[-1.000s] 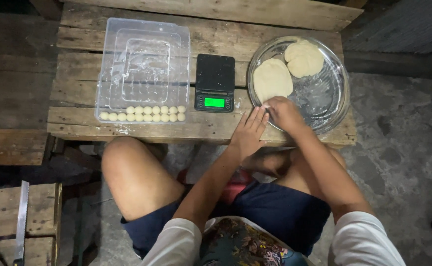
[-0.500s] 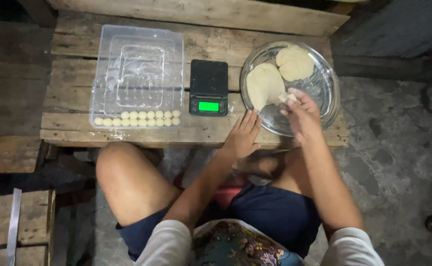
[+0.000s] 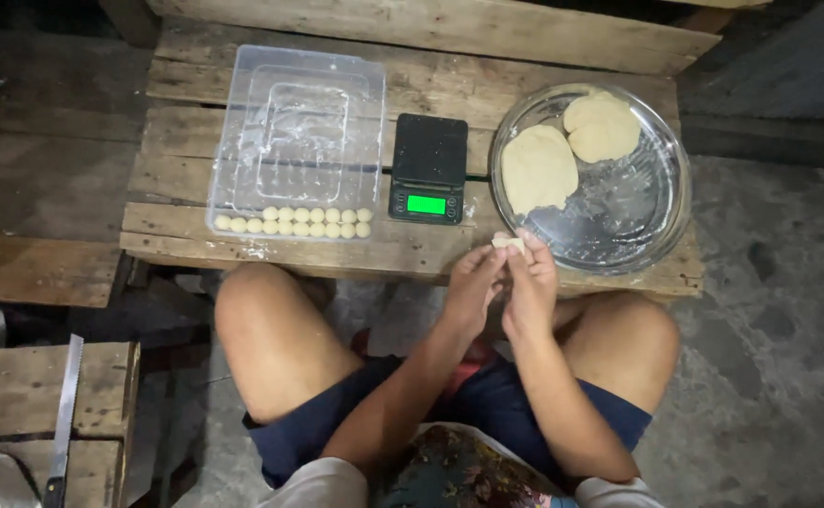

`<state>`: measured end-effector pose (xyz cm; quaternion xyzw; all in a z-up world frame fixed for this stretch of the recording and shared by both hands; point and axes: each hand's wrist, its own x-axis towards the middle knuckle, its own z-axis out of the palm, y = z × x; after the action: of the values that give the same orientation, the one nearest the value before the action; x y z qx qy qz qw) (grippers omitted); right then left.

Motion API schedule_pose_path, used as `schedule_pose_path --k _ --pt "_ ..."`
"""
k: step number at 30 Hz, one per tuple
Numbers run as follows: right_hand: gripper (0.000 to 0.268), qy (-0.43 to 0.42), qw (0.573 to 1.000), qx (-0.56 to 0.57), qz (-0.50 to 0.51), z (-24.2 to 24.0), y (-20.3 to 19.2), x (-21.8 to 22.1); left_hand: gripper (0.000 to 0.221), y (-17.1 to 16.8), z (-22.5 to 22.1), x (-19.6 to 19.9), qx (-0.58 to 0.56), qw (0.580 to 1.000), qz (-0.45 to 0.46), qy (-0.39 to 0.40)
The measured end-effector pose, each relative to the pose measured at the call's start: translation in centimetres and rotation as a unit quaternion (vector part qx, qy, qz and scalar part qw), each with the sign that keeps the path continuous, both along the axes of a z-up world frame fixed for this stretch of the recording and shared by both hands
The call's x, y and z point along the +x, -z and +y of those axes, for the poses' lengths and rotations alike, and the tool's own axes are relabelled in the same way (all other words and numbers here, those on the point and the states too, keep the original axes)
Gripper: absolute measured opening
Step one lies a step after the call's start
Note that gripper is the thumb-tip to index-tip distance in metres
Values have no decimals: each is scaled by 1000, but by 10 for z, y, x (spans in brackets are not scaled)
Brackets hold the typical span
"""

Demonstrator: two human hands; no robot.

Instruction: Weighing small pieces of dough on a digital scale and rolling them into small balls.

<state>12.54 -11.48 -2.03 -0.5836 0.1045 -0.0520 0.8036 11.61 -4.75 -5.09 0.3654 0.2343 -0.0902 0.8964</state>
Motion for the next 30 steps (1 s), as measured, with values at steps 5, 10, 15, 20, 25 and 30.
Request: schedule_pose_path --k 5,10,15,20,25,30 --pt "24 10 999 33 -6 11 -15 -10 20 -3 6 -2 83 996 -17 -41" --pt "22 -30 998 54 26 4 1 -10 20 -2 28 1 172 985 0 -21" --pt "5 -8 992 82 99 2 9 -11 9 -36 38 -13 88 995 -36 -26" --pt "9 -11 975 142 169 3 6 -13 44 -74 34 -20 110 989 -95 -26" --pt "8 -114 888 340 290 -18 -15 -8 35 -27 34 -11 295 950 -100 13" --pt "24 -241 841 435 212 -35 40 1 36 10 69 13 280 956 -57 60"
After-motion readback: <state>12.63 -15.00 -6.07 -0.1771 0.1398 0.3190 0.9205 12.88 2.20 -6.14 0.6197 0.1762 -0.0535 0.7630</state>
